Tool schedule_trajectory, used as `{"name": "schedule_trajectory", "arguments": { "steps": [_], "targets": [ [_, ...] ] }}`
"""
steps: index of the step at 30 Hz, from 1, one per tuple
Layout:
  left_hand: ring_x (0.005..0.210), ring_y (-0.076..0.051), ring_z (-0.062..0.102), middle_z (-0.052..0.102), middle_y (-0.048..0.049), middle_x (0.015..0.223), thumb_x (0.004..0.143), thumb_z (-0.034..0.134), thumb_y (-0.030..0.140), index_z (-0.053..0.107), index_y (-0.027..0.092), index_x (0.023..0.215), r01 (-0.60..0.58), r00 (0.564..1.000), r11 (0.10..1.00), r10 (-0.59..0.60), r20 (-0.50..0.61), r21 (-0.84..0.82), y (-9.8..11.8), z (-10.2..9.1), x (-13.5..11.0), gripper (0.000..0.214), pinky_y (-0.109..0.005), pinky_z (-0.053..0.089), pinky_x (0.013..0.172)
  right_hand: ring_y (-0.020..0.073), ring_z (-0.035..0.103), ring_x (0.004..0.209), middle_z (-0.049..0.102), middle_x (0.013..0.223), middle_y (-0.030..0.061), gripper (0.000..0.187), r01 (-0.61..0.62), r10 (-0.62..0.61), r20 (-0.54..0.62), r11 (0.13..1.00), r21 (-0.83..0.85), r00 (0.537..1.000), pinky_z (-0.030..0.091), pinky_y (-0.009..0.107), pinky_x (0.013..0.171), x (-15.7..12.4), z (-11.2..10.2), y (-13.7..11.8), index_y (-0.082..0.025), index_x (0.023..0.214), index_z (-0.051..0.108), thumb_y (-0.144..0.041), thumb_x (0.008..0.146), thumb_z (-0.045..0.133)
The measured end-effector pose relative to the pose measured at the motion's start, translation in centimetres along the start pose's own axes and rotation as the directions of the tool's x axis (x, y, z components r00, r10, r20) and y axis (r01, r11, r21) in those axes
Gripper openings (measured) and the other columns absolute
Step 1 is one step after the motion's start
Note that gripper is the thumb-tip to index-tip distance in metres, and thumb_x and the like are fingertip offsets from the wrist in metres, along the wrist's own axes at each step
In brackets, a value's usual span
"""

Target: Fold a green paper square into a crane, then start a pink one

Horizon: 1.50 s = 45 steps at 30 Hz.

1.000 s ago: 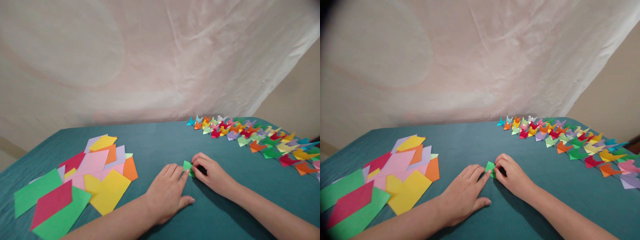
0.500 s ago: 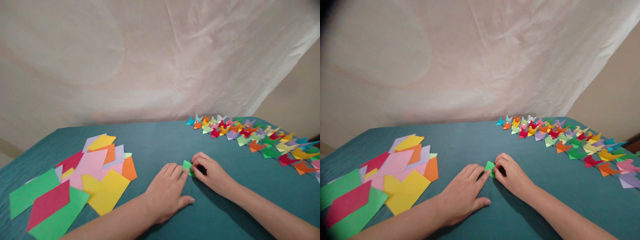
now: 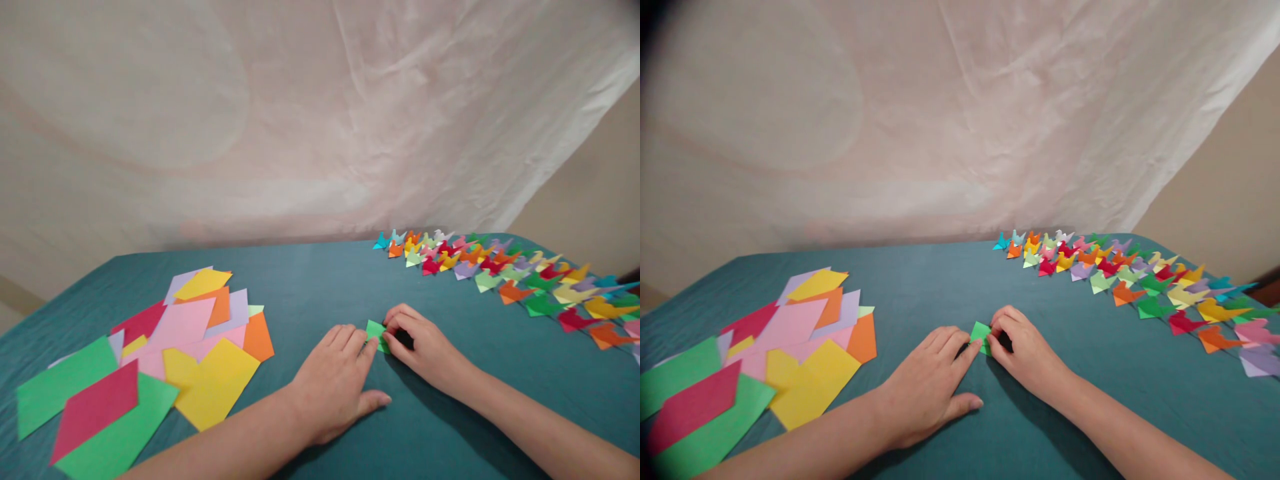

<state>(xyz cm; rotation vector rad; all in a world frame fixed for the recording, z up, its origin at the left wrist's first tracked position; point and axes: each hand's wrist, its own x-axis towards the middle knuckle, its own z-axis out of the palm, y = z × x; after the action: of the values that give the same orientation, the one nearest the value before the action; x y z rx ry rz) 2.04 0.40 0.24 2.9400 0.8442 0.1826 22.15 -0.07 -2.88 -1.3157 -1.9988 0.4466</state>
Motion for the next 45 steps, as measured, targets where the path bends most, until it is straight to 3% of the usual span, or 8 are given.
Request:
{"name": "schedule_trajectory", "arguments": {
  "steps": [10, 14, 19, 25, 45],
  "targets": [
    [0.112, -0.027, 0.043, 0.049, -0.0120, 0.119, 0.083, 0.045, 0.057, 0.042, 0.014, 0.126, -0.002, 1.000, 1.000, 0.002, -0.005, 0.007, -0.1, 0.0, 0.1, 0.060, -0.042, 0.030, 0.099, 0.0160, 0.056, 0.075, 0.057, 0.083, 0.0044, 0.008, -0.031, 0.031, 0.000, 0.999, -0.019, 1.000, 0.049, 0.029, 0.068, -0.4, -0.3, 0.3, -0.019, 0.084, 0.054, -0.014, 0.081, 0.049],
    [0.112, -0.027, 0.043, 0.049, -0.0119, 0.118, 0.083, 0.044, 0.057, 0.041, 0.015, 0.126, -0.006, 1.000, 1.000, 0.006, -0.012, 0.012, -0.1, -0.1, 0.1, 0.061, -0.042, 0.030, 0.099, 0.0172, 0.059, 0.087, 0.061, 0.096, 0.0078, 0.019, 0.077, -0.076, 0.005, 0.996, -0.041, 0.997, 0.051, 0.031, 0.077, -1.2, -1.2, 0.2, -0.021, 0.095, 0.059, -0.015, 0.086, 0.044],
    [0.112, -0.027, 0.043, 0.049, -0.0124, 0.119, 0.084, 0.044, 0.057, 0.042, 0.014, 0.126, -0.008, 1.000, 1.000, 0.009, -0.017, 0.017, 0.0, -0.1, 0.1, 0.060, -0.042, 0.031, 0.099, 0.0215, 0.060, 0.095, 0.062, 0.108, 0.0089, 0.032, 0.266, -0.238, 0.131, 0.925, -0.273, 0.962, 0.052, 0.037, 0.081, -2.2, -2.2, -0.2, -0.025, 0.109, 0.062, -0.013, 0.084, 0.046],
    [0.112, -0.027, 0.044, 0.050, -0.0126, 0.119, 0.084, 0.044, 0.056, 0.042, 0.013, 0.126, -0.006, 1.000, 1.000, 0.006, -0.011, 0.019, 0.0, -0.2, 0.1, 0.060, -0.041, 0.031, 0.099, 0.0242, 0.060, 0.097, 0.063, 0.108, 0.0106, 0.033, 0.358, -0.292, 0.215, 0.840, -0.408, 0.932, 0.052, 0.041, 0.082, -2.1, -2.2, -0.8, -0.020, 0.110, 0.063, -0.012, 0.084, 0.044],
    [0.115, -0.027, 0.042, 0.050, -0.0119, 0.119, 0.083, 0.045, 0.057, 0.043, 0.013, 0.126, -0.009, 1.000, 0.999, 0.010, -0.009, 0.031, 0.0, 0.1, 0.1, 0.061, -0.041, 0.028, 0.101, 0.0216, 0.058, 0.092, 0.063, 0.102, 0.0102, 0.032, 0.317, -0.237, 0.229, 0.844, -0.433, 0.944, 0.053, 0.036, 0.079, -1.9, -2.0, -1.0, -0.017, 0.108, 0.064, -0.009, 0.082, 0.047]
  ]
}}
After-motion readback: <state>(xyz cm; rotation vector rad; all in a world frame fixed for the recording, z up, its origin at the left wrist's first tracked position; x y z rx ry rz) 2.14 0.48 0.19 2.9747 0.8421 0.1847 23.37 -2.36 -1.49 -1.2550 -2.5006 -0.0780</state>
